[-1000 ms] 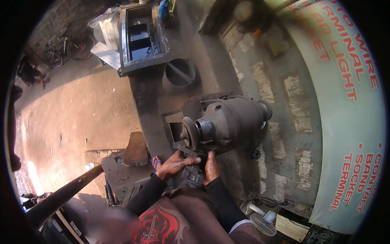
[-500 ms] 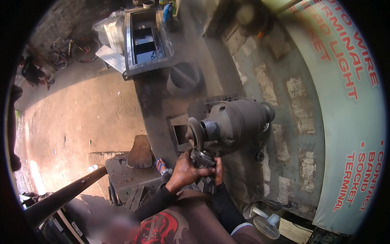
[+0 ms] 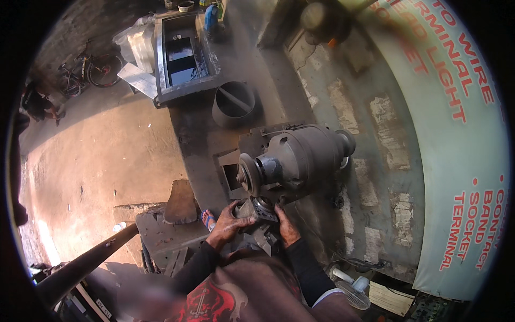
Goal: The person picks up a cylindrical mechanical component and a circular part from a workbench, then moves to a bench grinder. They repeatedly press the circular part against the rotating grinding wheel, rotating and repositioning it to grind different surfaces. The person continues this process for the duration of the clip.
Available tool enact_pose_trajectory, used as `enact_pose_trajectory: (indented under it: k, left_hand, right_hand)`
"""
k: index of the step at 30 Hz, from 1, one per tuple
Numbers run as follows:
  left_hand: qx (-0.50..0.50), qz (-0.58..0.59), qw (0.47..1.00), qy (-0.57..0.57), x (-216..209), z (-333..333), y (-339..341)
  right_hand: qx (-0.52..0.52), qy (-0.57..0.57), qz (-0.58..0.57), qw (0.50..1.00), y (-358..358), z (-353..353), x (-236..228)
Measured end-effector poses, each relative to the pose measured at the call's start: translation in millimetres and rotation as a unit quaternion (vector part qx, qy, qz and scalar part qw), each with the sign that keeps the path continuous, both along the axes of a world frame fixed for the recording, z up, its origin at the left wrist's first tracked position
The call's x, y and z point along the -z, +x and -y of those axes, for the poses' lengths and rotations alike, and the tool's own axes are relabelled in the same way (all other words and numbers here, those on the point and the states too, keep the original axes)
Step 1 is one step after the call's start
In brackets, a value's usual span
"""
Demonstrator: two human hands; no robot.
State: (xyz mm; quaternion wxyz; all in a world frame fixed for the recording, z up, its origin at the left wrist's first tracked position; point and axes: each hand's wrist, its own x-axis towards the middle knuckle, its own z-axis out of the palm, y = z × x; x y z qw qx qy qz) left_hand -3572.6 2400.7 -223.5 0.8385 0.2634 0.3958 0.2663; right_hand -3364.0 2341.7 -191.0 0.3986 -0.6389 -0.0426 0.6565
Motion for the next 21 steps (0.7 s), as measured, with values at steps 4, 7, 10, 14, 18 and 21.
enact_pose_trajectory:
  k: [4,7,10,14,18,21]
  left_hand:
    - [0.005,-0.092,0.996,0.008,-4,-17,3]
    - [-0.024,-0.064,0.998,-0.017,-5,-22,2]
    - [-0.026,-0.06,0.997,0.028,-7,-15,3]
    - [-0.069,-0.011,0.996,0.046,-16,0,3]
    - [-0.09,-0.014,0.996,0.006,-18,6,-3]
    - [-0.086,-0.034,0.996,0.017,-12,6,-5]
  right_hand:
    - [-0.016,-0.022,0.084,0.996,3,1,3]
    - [-0.189,0.068,0.264,0.944,9,-6,24]
    - [-0.027,-0.009,0.101,0.994,13,-3,32]
    - [-0.088,0.004,0.156,0.984,17,-2,17]
    - [-0.265,0.102,0.291,0.914,13,-10,3]
    - [-0.344,0.142,0.35,0.86,10,-16,5]
